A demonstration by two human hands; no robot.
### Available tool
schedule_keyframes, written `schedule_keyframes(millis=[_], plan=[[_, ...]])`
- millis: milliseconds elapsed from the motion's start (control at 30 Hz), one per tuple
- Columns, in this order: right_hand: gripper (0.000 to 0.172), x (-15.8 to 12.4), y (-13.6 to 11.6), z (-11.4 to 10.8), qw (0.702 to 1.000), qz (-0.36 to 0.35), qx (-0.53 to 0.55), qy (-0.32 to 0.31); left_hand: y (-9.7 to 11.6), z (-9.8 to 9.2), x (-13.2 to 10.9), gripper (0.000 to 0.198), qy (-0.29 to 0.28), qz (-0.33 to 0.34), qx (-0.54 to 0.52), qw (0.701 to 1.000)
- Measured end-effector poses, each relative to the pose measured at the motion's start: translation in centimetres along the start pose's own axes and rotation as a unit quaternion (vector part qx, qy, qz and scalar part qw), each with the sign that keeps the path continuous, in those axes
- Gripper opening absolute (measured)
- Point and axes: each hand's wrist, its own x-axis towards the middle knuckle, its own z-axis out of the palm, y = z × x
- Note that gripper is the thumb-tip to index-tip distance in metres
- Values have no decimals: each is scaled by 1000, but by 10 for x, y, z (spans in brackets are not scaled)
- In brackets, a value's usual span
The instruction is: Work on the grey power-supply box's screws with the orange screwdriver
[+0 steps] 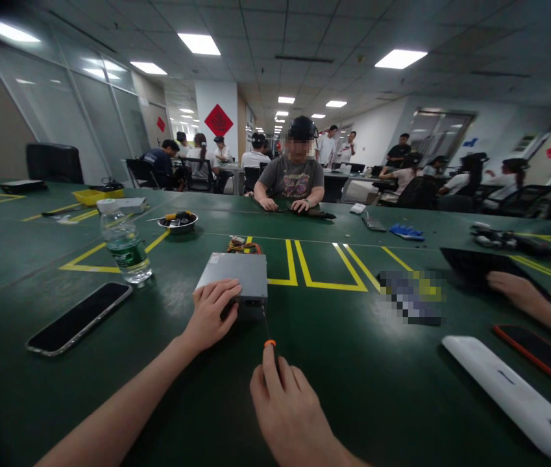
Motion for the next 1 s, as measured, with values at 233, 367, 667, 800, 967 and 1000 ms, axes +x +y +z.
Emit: schedule_keyframes(millis=[233,367,667,800,967,1000], plan=[[19,-4,10,8,993,-9,115,-14,-4,7,-2,32,17,6,5,1000],[31,-2,10,13,988,-27,136,-63,-3,7,-1,31,19,3,11,1000],[21,-12,14,30,971,-87,225,7,-3,8,-1,31,25,3,22,999],[27,-10,15,22,962,-69,262,-27,-3,8,-1,32,21,4,28,999],[21,-7,17,18,958,-103,264,35,-2,8,-1,32,18,-2,32,999],[19,-7,17,19,956,-103,270,45,-3,8,-1,31,17,-3,32,999]])
